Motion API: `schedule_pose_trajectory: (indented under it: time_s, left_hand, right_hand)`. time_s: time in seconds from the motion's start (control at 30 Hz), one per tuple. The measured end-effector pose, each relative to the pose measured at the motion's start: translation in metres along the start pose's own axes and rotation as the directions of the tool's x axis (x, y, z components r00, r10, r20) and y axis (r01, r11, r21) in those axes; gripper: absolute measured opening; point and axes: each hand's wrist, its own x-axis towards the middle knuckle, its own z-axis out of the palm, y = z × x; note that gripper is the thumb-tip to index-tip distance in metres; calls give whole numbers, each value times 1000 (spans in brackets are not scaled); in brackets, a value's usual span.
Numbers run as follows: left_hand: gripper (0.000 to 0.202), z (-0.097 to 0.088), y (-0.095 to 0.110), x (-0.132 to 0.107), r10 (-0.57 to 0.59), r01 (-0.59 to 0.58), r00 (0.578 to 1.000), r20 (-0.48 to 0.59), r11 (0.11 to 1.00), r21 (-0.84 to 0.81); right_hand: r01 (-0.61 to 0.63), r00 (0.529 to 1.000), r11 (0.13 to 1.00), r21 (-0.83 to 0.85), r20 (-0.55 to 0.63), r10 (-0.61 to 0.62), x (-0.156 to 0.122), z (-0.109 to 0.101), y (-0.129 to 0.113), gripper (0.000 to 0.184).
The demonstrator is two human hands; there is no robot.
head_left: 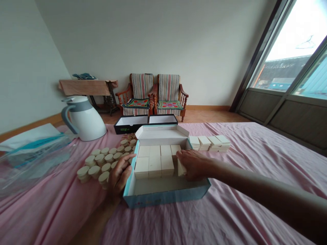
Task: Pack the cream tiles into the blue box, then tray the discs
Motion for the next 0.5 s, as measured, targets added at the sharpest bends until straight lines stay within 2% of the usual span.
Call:
schedule_pose_trajectory:
  time_s: [0.07, 0.2, 0.5]
  left_hand:
    - [41, -1, -2, 0, 16, -16, 1000, 9, 1000, 1]
    - [41, -2, -5, -1, 27, -27, 1000, 10, 1000, 14]
    - [40, -3, -4, 0, 44, -43, 999, -4, 997, 58]
  right_hand:
    - [5, 999, 1000, -19, 47, -4, 9, 11, -2, 47]
    - [-5, 998, 1000, -21, 56, 6, 17, 24, -1, 51]
    - [-23, 995, 999, 50, 97, 18, 20, 30, -3, 57]
